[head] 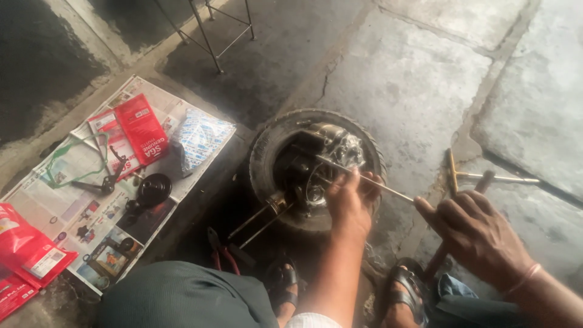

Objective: A person is using a T-handle wrench and other tools to work on a motorcycle engine component on a tire stand.

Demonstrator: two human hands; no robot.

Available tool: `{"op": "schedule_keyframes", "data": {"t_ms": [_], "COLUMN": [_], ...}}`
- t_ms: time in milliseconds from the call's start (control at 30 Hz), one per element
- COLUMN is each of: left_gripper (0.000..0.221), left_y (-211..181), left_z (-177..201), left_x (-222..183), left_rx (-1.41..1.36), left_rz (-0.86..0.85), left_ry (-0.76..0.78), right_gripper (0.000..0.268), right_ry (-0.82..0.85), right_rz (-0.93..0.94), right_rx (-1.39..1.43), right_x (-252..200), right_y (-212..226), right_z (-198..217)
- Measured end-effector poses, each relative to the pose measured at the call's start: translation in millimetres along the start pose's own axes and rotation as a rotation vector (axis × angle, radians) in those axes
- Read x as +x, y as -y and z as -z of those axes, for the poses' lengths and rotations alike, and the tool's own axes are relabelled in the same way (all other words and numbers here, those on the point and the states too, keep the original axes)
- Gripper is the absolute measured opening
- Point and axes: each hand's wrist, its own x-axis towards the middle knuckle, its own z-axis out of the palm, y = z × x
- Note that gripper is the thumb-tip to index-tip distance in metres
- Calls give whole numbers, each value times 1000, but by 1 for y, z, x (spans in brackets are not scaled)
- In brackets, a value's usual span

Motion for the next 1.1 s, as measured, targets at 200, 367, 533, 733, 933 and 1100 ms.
{"op": "schedule_keyframes", "data": {"t_ms": [200,367,533,733,933,1100], "left_gripper": [13,14,19,68,93,100], "left_y": [-17,-15,9,40,32,26], "left_z": [-17,-15,-8,1,-9,-12], "left_x": [-15,-18,-36,-67,-96,-117], "left_rx": [-10,-22,272,718,683,144], "left_rz": [27,29,-112,-292,-369,108], "left_ry": [-92,-80,-115,38,252,148], "right_gripper": [55,44,19,22,16,16], "right_ry": [-320,-237,-428,-398,-393,-358], "right_rz": [363,432,353,31,-116,-263], "right_rx": [-320,-201,-26,85,245,350], "right_x": [19,29,29,26,15,12], "right_y": [-9,-19,-11,18,27,48], "right_z": [23,16,-2,8,-11,-12]}}
